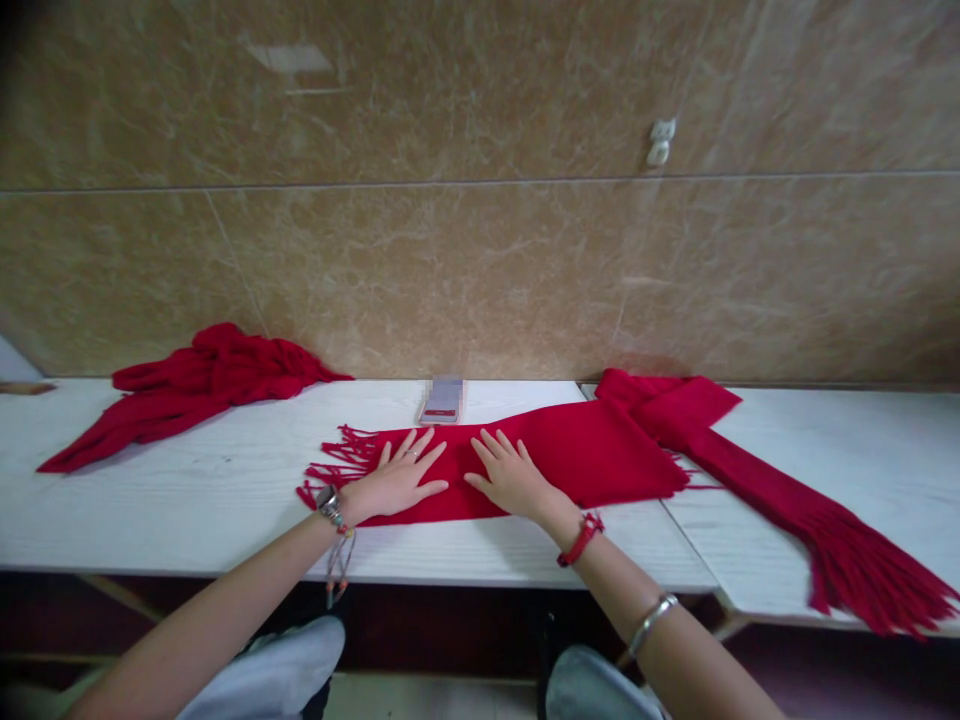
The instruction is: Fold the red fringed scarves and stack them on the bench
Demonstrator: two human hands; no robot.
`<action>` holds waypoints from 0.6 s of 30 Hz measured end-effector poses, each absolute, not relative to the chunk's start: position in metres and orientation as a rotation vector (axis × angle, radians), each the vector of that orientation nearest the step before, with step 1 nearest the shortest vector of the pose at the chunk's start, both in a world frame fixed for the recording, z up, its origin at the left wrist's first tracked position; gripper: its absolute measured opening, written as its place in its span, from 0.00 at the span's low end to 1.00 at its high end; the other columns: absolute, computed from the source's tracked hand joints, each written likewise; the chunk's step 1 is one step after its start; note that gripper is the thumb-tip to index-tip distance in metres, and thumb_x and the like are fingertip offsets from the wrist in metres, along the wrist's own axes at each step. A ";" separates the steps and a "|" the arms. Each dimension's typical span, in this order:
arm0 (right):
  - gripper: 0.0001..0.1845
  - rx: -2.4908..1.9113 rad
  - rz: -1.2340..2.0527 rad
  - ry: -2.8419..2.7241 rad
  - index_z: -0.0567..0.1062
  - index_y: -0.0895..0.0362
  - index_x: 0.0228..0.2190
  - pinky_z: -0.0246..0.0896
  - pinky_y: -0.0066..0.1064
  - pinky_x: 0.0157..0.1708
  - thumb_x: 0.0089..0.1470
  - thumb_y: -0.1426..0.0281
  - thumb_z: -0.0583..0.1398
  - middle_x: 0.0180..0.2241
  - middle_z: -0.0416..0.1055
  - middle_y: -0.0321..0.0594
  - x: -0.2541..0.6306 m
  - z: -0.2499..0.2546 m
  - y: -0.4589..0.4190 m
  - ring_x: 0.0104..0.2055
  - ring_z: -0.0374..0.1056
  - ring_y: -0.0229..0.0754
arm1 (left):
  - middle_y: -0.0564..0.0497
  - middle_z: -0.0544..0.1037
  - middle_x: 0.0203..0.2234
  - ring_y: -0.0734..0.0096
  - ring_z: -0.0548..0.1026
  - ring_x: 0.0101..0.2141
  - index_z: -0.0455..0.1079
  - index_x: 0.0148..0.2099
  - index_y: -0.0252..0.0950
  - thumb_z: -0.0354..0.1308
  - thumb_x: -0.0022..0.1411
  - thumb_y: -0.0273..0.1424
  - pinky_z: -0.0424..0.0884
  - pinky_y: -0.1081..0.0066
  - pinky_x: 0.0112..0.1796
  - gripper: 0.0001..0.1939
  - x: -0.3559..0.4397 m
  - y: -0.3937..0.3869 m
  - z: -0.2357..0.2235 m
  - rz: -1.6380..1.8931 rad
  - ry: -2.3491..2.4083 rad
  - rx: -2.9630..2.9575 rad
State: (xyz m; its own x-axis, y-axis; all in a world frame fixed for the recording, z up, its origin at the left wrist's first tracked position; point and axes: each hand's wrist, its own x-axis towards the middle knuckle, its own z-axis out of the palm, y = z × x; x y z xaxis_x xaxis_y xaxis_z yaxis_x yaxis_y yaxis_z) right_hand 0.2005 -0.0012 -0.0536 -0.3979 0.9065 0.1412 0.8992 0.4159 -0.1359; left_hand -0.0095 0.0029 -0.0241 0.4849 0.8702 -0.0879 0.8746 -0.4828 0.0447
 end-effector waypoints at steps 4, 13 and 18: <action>0.30 -1.547 -0.015 -2.593 0.55 0.59 0.59 0.42 0.55 0.55 0.60 0.58 0.44 0.62 0.46 0.51 0.202 -0.059 -0.003 0.63 0.41 0.54 | 0.46 0.38 0.64 0.47 0.35 0.61 0.39 0.66 0.43 0.35 0.60 0.56 0.40 0.38 0.53 0.37 -0.012 0.007 -0.029 -0.135 1.512 2.570; 0.32 -1.788 -0.008 -2.441 0.52 0.62 0.59 0.40 0.53 0.56 0.59 0.56 0.44 0.63 0.42 0.52 0.187 -0.038 0.019 0.63 0.36 0.56 | 0.48 0.37 0.64 0.47 0.36 0.61 0.42 0.65 0.43 0.34 0.62 0.52 0.41 0.40 0.53 0.34 -0.004 0.016 -0.023 0.017 1.705 2.529; 0.33 -1.959 0.166 -2.517 0.50 0.60 0.60 0.45 0.52 0.54 0.59 0.54 0.43 0.62 0.43 0.56 0.189 -0.044 0.036 0.62 0.40 0.58 | 0.49 0.34 0.64 0.34 0.34 0.59 0.39 0.65 0.49 0.36 0.54 0.60 0.39 0.34 0.50 0.41 -0.001 0.021 -0.020 -0.137 1.833 2.252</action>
State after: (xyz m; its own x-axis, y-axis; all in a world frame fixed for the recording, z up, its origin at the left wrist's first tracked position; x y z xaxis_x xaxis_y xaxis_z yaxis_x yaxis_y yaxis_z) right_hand 0.1886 0.0358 -0.0444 -0.2466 0.9634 -0.1048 0.9689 0.2425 -0.0503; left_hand -0.0011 0.0206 -0.0199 0.2113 0.9527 -0.2184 0.9746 -0.1882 0.1216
